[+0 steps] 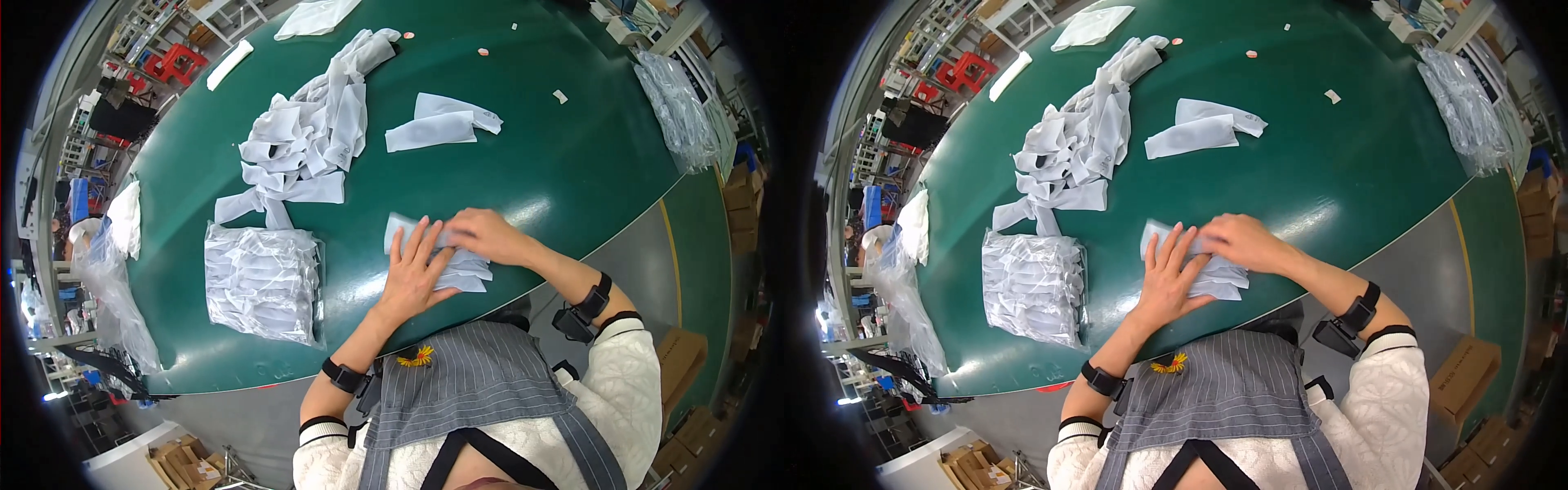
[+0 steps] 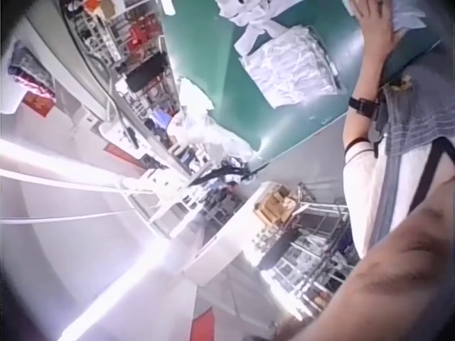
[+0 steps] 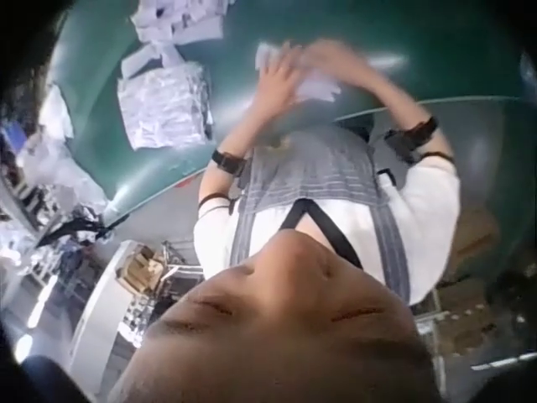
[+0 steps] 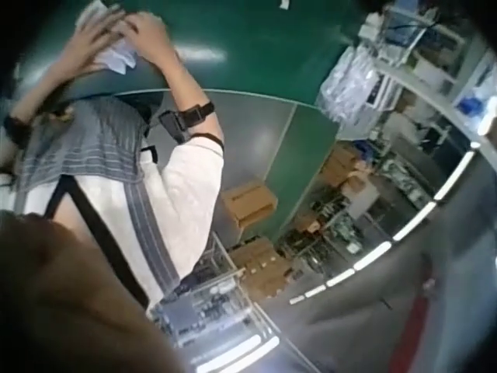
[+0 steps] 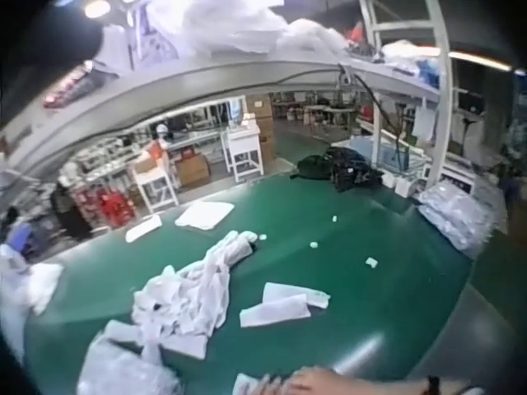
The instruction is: Packaging small white components into plastic bags on a workbench.
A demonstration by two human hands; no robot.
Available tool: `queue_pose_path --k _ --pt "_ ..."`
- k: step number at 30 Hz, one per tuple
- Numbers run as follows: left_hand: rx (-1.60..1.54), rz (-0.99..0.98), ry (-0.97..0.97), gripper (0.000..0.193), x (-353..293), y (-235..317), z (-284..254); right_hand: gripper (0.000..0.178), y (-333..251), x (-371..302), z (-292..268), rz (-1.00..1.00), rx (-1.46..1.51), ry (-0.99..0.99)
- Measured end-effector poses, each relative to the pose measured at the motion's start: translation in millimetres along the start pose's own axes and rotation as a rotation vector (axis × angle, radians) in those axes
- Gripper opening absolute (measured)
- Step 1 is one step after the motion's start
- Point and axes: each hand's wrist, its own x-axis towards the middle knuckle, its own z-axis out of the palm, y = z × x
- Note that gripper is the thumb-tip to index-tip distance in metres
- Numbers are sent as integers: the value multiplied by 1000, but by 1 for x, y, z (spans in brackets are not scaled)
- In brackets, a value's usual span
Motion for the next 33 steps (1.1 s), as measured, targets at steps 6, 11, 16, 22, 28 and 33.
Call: queue_pose_path --k 6,11,16,22,28,33 --pt "-115 -85 -26 80 -7 -4 23 27 22 54 -57 -247 -407 555" --pt "-57 -129 -20 84 -1 -4 16 32 35 94 -47 -143 -792 502" --pt "26 -115 2 89 3 -1 2 34 -10 48 -32 -127 -593 126" --pt "-42 -77 -68 89 -6 -13 -7 52 -12 8 -18 -74 -90 -179" --pt "-103 -107 -33 83 -3 -25 3 78 -30 -33 24 -218 -525 114" --pt "-165 -209 7 71 -28 -24 -41 85 -27 -17 24 -331 -404 174"
